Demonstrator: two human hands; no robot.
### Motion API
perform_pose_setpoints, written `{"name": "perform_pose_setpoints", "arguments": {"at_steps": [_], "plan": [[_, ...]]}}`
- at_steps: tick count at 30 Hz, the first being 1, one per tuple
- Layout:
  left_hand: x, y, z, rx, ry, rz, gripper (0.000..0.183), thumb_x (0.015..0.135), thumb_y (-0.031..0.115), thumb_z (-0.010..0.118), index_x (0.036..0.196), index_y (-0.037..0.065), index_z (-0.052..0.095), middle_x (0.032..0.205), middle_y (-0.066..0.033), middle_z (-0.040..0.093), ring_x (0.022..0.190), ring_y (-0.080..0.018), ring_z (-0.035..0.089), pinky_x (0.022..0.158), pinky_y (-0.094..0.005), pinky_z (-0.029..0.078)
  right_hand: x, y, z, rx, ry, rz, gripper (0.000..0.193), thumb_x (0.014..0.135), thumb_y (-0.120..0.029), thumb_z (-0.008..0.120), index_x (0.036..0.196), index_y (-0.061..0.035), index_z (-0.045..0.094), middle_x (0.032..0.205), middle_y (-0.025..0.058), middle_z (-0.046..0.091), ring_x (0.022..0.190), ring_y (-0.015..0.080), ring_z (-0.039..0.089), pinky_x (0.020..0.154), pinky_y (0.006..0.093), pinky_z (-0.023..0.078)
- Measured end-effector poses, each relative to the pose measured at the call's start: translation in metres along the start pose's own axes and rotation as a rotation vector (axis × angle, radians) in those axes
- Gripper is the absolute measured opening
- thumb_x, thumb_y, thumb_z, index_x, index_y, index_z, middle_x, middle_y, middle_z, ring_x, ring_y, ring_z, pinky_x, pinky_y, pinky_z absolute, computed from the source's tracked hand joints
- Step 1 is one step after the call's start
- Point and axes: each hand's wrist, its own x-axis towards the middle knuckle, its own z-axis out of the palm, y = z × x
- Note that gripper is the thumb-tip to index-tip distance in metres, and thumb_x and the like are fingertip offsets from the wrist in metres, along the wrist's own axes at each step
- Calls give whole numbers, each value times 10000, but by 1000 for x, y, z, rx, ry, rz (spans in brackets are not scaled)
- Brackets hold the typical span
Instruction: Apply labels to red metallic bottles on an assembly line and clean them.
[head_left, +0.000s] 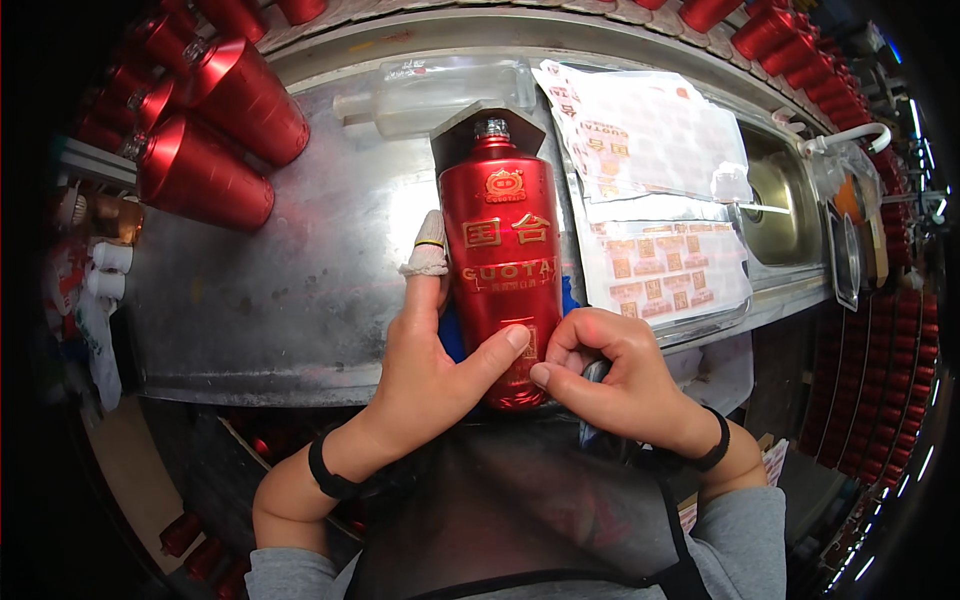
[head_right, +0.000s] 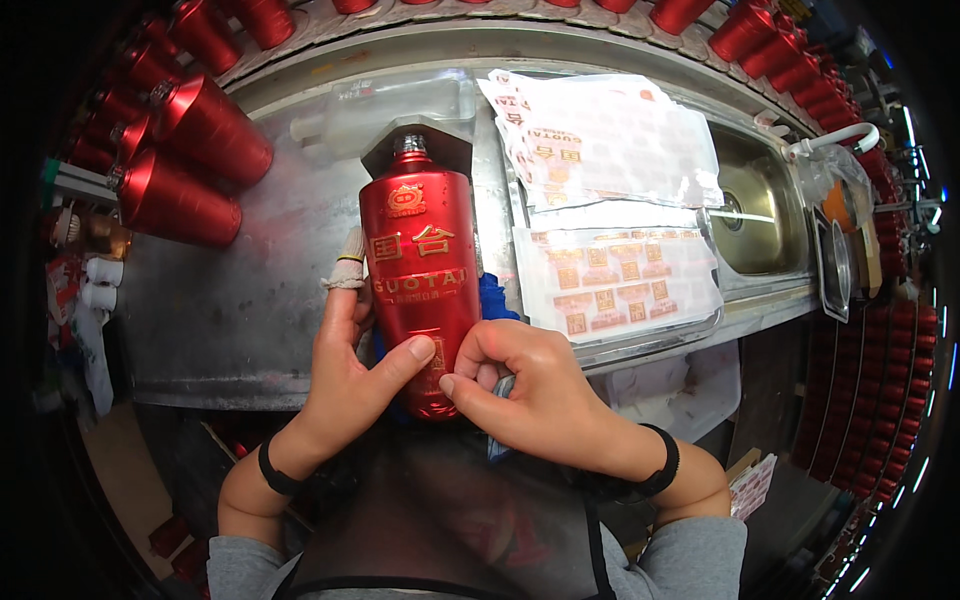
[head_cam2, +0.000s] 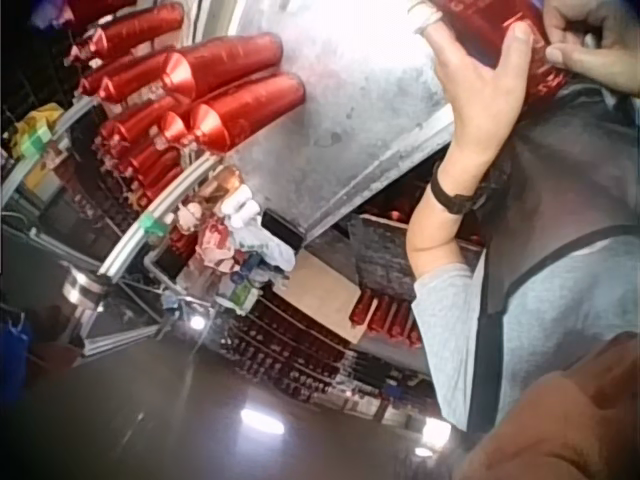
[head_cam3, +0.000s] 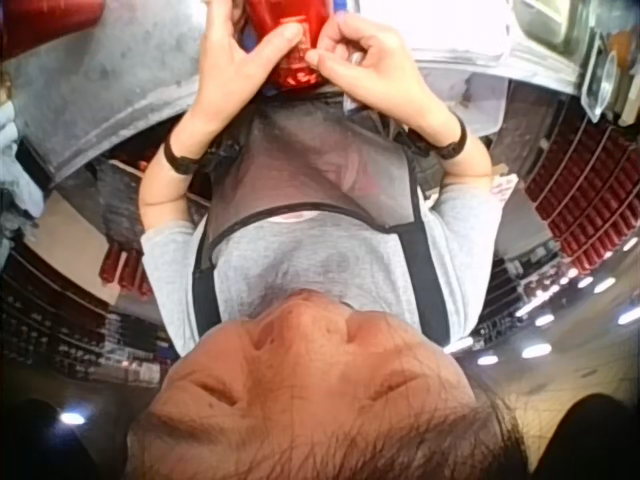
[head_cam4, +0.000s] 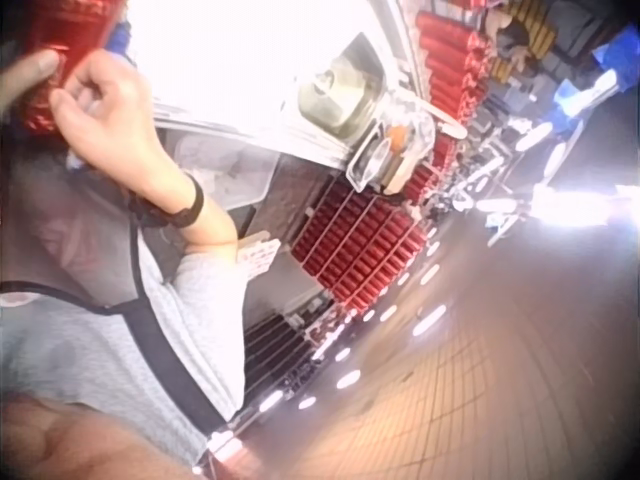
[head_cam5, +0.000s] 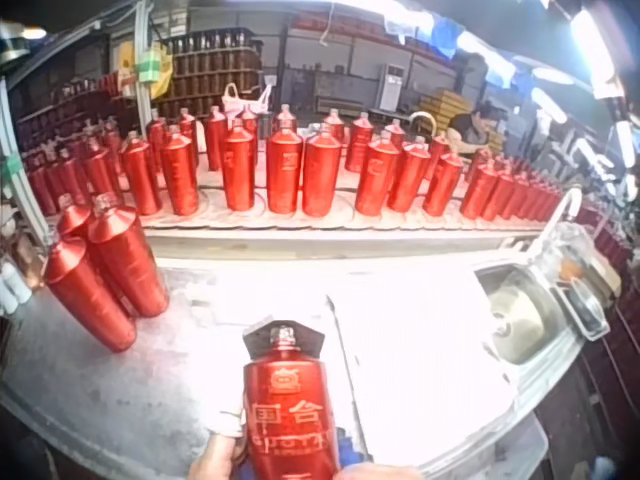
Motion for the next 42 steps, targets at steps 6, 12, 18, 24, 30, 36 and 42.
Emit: {"name": "perform_pose_setpoints", "arguments": {"at_steps": [6,12,18,24,30,36,42], "plan": [[2,-2,2,-13,19,24,875,895,139,703,1553,-28,151,1443,-177,454,1315,-237,483,1116,-380,359,0,2,0,18,13,17,152,846,-97,730,800,-4,618,722,39,601,636,89,538,570,260,438],[2,-5,7,-52,85,47,758,907,152,704,1478,-47,247,1347,-183,529,1235,-230,539,1051,-364,414,1,0,0,20,20,38,160,845,-103,732,786,-9,617,715,29,610,637,80,526,574,253,437],[4,-4,7,-97,81,36,725,926,166,680,1473,-41,252,1324,-174,545,1210,-214,554,1027,-352,438,2,0,0,18,35,42,164,844,-110,735,779,-15,617,704,20,609,639,78,521,580,248,435],[2,-6,6,-131,89,28,638,901,169,722,1383,-52,366,1243,-179,592,1156,-226,586,993,-351,458,2,0,0,84,20,106,161,846,-104,736,780,-19,616,707,2,612,648,62,515,587,237,435],[-1,-6,2,57,35,75,901,819,227,790,1475,-51,238,1339,-211,518,1232,-275,546,1043,-397,426,3,0,-3,53,54,70,160,843,-90,744,804,-26,602,722,-10,594,647,47,496,578,226,417],[-3,-2,-2,63,-38,16,1038,798,215,806,1528,-26,108,1400,-204,466,1275,-276,517,1067,-400,411,11,0,3,110,124,67,238,829,-104,777,840,-44,546,758,-25,501,687,56,423,594,227,385],[-4,-4,-6,81,-129,-20,1135,793,196,808,1566,-4,2,1481,-194,382,1362,-272,429,1128,-407,345,12,4,1,53,106,30,287,814,-132,806,867,-57,533,802,-20,475,715,68,408,604,232,381]]}}
